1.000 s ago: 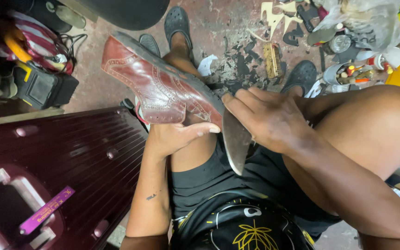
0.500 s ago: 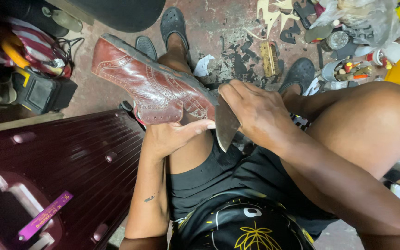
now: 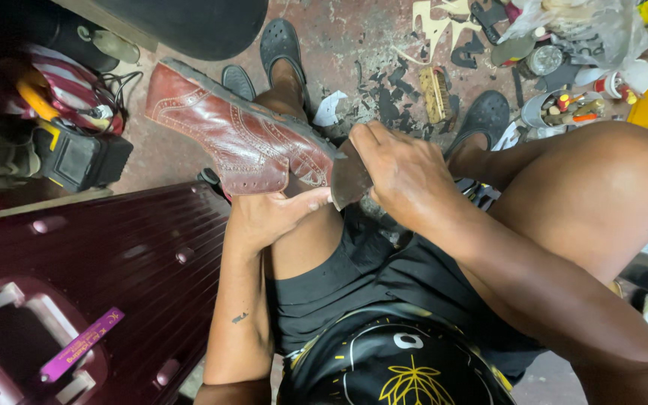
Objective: The person scrapes the sole of a brown leather shoe using a curved metal scraper. They hold the shoe in one hand and repeatedly scrape the sole and heel areas, occasionally rotating the shoe to access different sections.
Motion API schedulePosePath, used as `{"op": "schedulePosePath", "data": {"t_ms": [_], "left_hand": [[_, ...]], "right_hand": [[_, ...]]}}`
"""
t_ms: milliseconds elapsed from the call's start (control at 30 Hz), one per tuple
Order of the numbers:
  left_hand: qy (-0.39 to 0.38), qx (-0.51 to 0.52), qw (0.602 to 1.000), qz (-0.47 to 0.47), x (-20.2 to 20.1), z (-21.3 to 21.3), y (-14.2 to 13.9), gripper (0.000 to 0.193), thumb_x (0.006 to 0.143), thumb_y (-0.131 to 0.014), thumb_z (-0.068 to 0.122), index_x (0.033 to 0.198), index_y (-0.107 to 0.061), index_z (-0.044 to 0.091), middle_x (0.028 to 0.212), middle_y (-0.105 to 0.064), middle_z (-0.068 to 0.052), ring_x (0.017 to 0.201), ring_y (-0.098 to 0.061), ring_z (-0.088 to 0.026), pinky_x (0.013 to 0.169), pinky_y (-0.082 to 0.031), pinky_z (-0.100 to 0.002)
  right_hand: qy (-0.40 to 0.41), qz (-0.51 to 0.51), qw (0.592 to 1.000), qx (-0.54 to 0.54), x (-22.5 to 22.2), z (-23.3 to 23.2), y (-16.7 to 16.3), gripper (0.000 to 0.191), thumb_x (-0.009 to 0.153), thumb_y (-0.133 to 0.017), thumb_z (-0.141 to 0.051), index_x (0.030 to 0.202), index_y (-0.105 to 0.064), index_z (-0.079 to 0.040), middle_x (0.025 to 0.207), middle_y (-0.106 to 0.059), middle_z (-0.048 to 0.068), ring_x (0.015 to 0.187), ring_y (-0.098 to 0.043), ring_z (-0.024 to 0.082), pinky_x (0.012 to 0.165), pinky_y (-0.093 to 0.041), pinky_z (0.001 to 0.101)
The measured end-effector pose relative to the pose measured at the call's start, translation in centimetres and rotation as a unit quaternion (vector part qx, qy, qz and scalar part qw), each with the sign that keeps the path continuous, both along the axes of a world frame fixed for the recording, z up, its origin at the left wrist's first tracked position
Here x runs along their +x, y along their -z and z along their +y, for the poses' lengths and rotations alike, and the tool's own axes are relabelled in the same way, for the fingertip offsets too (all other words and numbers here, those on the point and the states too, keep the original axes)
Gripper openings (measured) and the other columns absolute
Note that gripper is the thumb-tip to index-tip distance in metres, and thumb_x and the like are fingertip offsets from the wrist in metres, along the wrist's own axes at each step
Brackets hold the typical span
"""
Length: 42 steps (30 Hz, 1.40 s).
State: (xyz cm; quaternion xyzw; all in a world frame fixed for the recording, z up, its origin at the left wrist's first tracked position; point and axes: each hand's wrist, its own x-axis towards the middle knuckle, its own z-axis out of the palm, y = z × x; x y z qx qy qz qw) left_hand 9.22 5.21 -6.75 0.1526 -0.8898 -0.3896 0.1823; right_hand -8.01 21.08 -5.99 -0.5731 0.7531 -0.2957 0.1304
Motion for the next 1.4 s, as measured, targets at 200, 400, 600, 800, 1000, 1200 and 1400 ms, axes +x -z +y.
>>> {"op": "schedulePosePath", "data": {"t_ms": [200,400,600,800,1000,1200,1400], "left_hand": [[0.012,0.047,0.999,0.016,-0.1,1.1,0.0,0.062,0.072,-0.094,0.036,0.117,-0.066,0.003,0.114,-0.067,-0.010,0.107,-0.064,-0.026,0.098,-0.051,-0.040],[0.021,0.190,0.982,0.003,-0.9,1.5,0.3,0.053,0.080,-0.091,0.036,0.117,-0.069,0.006,0.113,-0.070,-0.006,0.107,-0.066,-0.023,0.099,-0.053,-0.038],[0.035,0.099,0.994,0.017,-1.4,0.8,-0.6,0.048,0.077,-0.093,0.032,0.112,-0.071,0.007,0.114,-0.069,-0.007,0.108,-0.065,-0.024,0.100,-0.052,-0.039],[0.034,0.091,0.995,-0.007,-1.4,0.7,-0.5,0.050,0.076,-0.092,0.032,0.113,-0.071,0.007,0.113,-0.069,-0.007,0.108,-0.066,-0.024,0.098,-0.052,-0.039],[0.034,0.022,0.999,0.015,-1.1,1.2,-0.1,0.055,0.076,-0.092,0.035,0.116,-0.069,0.005,0.116,-0.068,-0.010,0.110,-0.064,-0.030,0.099,-0.050,-0.043],[0.030,0.076,0.997,-0.011,-1.4,1.2,-0.6,0.050,0.077,-0.091,0.036,0.114,-0.071,0.008,0.111,-0.070,-0.008,0.106,-0.066,-0.027,0.097,-0.052,-0.041],[0.042,0.090,0.995,-0.017,-1.3,0.6,-1.0,0.045,0.080,-0.090,0.034,0.114,-0.073,0.009,0.111,-0.072,-0.006,0.106,-0.068,-0.024,0.096,-0.053,-0.038]], "right_hand": [[0.026,0.016,0.998,0.059,-0.8,-0.5,1.8,0.036,0.076,-0.068,0.004,0.108,-0.052,-0.001,0.100,-0.066,0.019,0.085,-0.069,0.044,0.071,-0.053,0.0521],[0.021,-0.024,0.999,-0.029,-2.0,0.1,1.2,0.039,0.077,-0.067,0.001,0.115,-0.059,-0.005,0.102,-0.069,0.015,0.090,-0.069,0.041,0.074,-0.054,0.0503],[-0.048,0.046,0.997,-0.027,-1.9,1.4,-0.5,0.044,0.078,-0.071,-0.007,0.121,-0.061,-0.004,0.104,-0.064,0.011,0.097,-0.068,0.033,0.076,-0.055,0.0445],[-0.059,0.104,0.992,-0.030,-1.6,1.2,-0.4,0.051,0.076,-0.070,-0.004,0.126,-0.060,-0.002,0.112,-0.063,0.010,0.103,-0.067,0.030,0.078,-0.056,0.0413],[-0.050,0.057,0.997,0.002,-1.8,0.4,-0.1,0.053,0.071,-0.072,-0.010,0.121,-0.058,-0.003,0.109,-0.063,0.011,0.101,-0.067,0.034,0.075,-0.054,0.0438],[-0.065,0.101,0.993,-0.005,-2.1,1.2,-0.8,0.044,0.085,-0.065,-0.008,0.128,-0.060,-0.004,0.105,-0.063,0.008,0.096,-0.067,0.029,0.076,-0.054,0.0423],[-0.083,0.137,0.987,-0.034,-1.9,1.1,-1.2,0.046,0.084,-0.063,-0.008,0.129,-0.060,-0.002,0.104,-0.061,0.009,0.098,-0.066,0.027,0.080,-0.054,0.0393]]}}
